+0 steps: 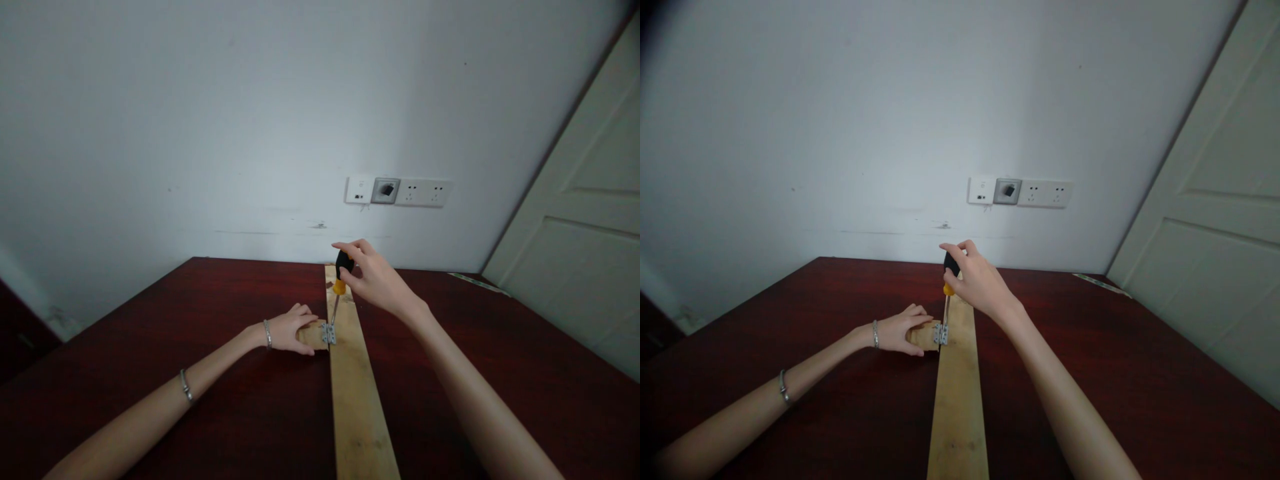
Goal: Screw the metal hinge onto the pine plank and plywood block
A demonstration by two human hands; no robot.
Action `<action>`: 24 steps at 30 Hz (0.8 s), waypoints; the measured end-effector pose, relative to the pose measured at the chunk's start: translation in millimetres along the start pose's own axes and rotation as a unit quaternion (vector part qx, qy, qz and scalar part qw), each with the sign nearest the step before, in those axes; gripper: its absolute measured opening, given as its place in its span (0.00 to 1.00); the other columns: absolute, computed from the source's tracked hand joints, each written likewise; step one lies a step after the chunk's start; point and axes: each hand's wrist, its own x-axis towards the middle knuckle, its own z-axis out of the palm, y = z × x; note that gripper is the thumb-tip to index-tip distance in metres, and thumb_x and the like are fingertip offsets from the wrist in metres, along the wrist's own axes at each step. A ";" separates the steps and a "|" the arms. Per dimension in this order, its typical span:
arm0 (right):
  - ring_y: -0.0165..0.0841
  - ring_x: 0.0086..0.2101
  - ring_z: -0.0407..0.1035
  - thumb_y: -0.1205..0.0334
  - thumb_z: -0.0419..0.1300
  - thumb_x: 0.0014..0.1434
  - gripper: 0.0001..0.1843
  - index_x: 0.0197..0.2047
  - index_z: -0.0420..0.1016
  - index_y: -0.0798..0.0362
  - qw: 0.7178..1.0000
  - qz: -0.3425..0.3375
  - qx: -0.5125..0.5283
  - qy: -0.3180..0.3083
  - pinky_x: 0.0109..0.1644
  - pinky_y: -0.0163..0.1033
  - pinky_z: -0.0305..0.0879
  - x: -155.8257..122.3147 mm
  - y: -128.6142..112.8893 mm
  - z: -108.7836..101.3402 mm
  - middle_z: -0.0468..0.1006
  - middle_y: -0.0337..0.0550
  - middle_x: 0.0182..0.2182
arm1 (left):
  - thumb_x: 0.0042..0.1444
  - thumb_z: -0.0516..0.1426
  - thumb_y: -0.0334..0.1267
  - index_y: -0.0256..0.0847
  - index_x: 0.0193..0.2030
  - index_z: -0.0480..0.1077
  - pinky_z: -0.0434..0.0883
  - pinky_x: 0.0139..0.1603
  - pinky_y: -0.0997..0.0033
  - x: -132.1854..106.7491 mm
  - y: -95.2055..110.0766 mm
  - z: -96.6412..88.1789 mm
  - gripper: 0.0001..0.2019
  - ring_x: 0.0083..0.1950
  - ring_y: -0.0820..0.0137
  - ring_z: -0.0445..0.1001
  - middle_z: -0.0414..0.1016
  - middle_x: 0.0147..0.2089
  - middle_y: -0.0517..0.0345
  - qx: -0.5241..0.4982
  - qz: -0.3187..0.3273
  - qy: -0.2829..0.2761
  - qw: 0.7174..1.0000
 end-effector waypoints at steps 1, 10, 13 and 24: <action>0.32 0.31 0.70 0.64 0.53 0.57 0.26 0.60 0.61 0.49 1.000 0.005 -0.018 -0.002 0.41 0.46 0.69 -0.5 -2.0 -0.2 0.67 0.50 0.47 | 0.42 0.64 0.55 0.40 0.59 0.61 0.63 0.54 0.59 -0.2 0.4 0.1 0.38 0.50 0.60 0.59 0.62 0.48 0.51 -0.002 -0.001 0.001 1.000; 0.36 0.34 0.70 0.60 0.52 0.59 0.26 0.60 0.58 0.52 1.000 -0.005 -0.029 0.007 0.40 0.44 0.68 2.4 0.8 6.7 0.69 0.51 0.45 | 0.41 0.65 0.54 0.38 0.57 0.64 0.63 0.54 0.60 -0.4 2.0 -3.0 0.37 0.49 0.61 0.60 0.62 0.48 0.50 0.001 -0.005 0.005 1.000; 0.37 0.36 0.69 0.64 0.53 0.56 0.27 0.59 0.57 0.54 0.999 -0.014 0.014 0.027 0.42 0.44 0.68 2.7 3.1 8.5 0.69 0.51 0.45 | 0.42 0.64 0.55 0.40 0.56 0.64 0.63 0.53 0.60 -0.8 1.7 -3.5 0.37 0.48 0.61 0.60 0.63 0.47 0.51 0.005 0.002 0.010 1.000; 0.34 0.30 0.68 0.55 0.55 0.58 0.25 0.59 0.60 0.50 0.999 -0.014 -0.049 0.014 0.38 0.45 0.69 0.3 -2.7 5.3 0.67 0.49 0.43 | 0.41 0.65 0.54 0.37 0.55 0.65 0.63 0.54 0.59 -1.8 4.3 -5.3 0.36 0.48 0.60 0.60 0.63 0.47 0.49 0.010 -0.010 0.007 1.000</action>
